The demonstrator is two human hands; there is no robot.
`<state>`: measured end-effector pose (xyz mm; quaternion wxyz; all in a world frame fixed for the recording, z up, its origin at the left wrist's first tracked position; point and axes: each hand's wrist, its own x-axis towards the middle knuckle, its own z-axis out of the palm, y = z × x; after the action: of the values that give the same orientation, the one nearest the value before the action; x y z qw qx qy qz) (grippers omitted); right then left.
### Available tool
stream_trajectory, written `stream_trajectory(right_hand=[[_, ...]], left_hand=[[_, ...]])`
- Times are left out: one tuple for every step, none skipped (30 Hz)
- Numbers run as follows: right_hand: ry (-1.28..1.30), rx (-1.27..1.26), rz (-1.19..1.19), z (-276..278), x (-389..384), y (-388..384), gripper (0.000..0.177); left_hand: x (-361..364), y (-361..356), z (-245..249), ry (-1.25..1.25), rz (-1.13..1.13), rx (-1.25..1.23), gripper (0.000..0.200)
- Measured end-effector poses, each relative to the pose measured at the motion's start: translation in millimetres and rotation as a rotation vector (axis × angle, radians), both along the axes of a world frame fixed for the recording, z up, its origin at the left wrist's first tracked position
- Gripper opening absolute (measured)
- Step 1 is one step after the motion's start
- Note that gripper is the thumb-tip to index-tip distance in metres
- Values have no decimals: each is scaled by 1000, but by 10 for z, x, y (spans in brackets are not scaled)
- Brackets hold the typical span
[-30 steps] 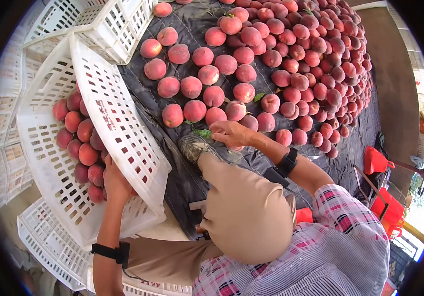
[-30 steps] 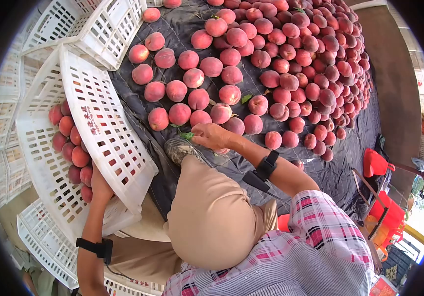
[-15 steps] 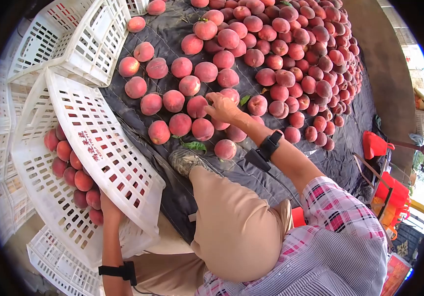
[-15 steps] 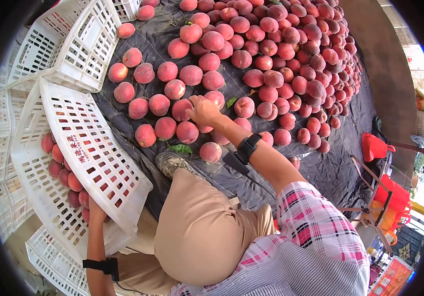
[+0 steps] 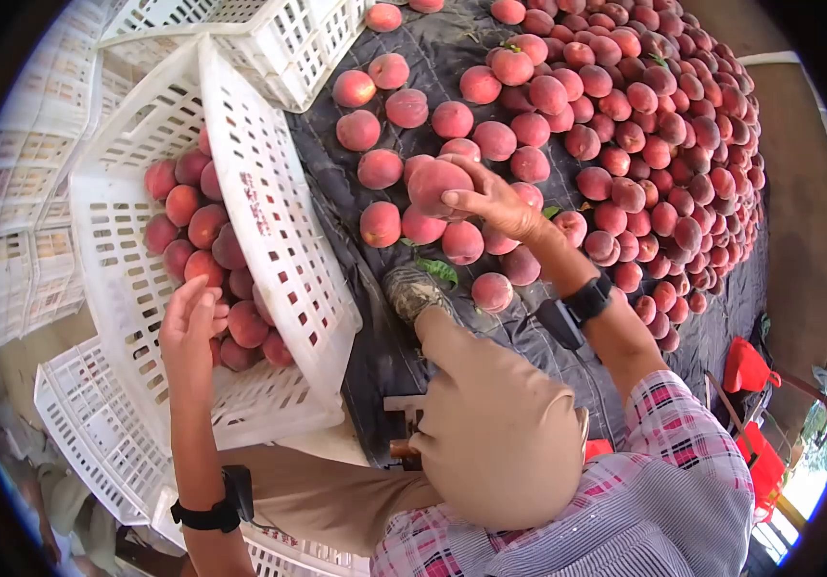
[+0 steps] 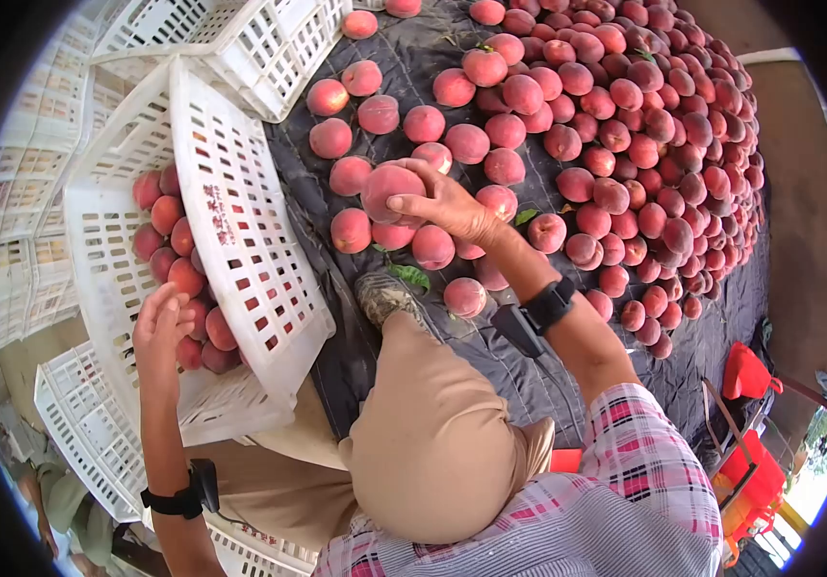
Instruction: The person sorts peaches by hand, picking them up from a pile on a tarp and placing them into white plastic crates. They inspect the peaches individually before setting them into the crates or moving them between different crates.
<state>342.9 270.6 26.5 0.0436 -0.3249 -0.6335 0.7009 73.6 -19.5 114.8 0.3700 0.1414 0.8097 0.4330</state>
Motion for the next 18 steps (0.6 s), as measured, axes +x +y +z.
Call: stream_trajectory(right_hand=[[32, 79, 53, 233, -130, -43, 84], [129, 133, 134, 539, -303, -121, 84], [201, 86, 203, 783, -466, -207, 82], [284, 247, 290, 885, -617, -291, 82], [362, 428, 354, 1044, -783, -419, 83], [416, 469, 453, 1210, -928, -565, 88], [463, 514, 547, 1317, -1022, -674, 93], [474, 505, 560, 1341, -1065, -721, 93], [515, 514, 569, 1354, -1103, -763, 89], [555, 522, 578, 1354, -1143, -806, 85], [546, 509, 505, 1269, -1115, -758, 73], [406, 377, 435, 1200, -1046, -683, 68], [343, 298, 382, 1074, -959, -599, 62], [284, 218, 322, 947, -874, -513, 56], [299, 186, 273, 788, -783, -468, 50], [295, 183, 274, 740, -719, -459, 50], [234, 170, 276, 716, -648, -473, 47], [174, 157, 277, 685, -578, -486, 44]], left_hand=[[35, 45, 146, -63, -5, 48, 39], [66, 95, 273, -158, -53, 116, 41], [110, 147, 392, -248, -98, 186, 44], [198, 217, 510, -359, -80, 287, 49], [288, 295, 606, -470, -66, 400, 54], [354, 358, 695, -530, -91, 449, 58], [392, 392, 746, -597, -121, 502, 62], [392, 376, 753, -557, -53, 477, 64], [331, 312, 743, -551, -37, 474, 64], [230, 205, 709, -502, -43, 386, 62], [123, 90, 655, -456, -47, 300, 61], [8, -29, 538, -473, -45, 239, 61], [-57, -135, 427, -470, -29, 245, 61], [-104, -226, 315, -468, -35, 91, 61], [-125, -295, 185, -468, -47, -68, 61], [-131, -344, 21, -472, -46, -70, 61], [-131, -390, -153, -611, -34, -98, 60], [-125, -426, -295, -749, -24, -127, 60]])
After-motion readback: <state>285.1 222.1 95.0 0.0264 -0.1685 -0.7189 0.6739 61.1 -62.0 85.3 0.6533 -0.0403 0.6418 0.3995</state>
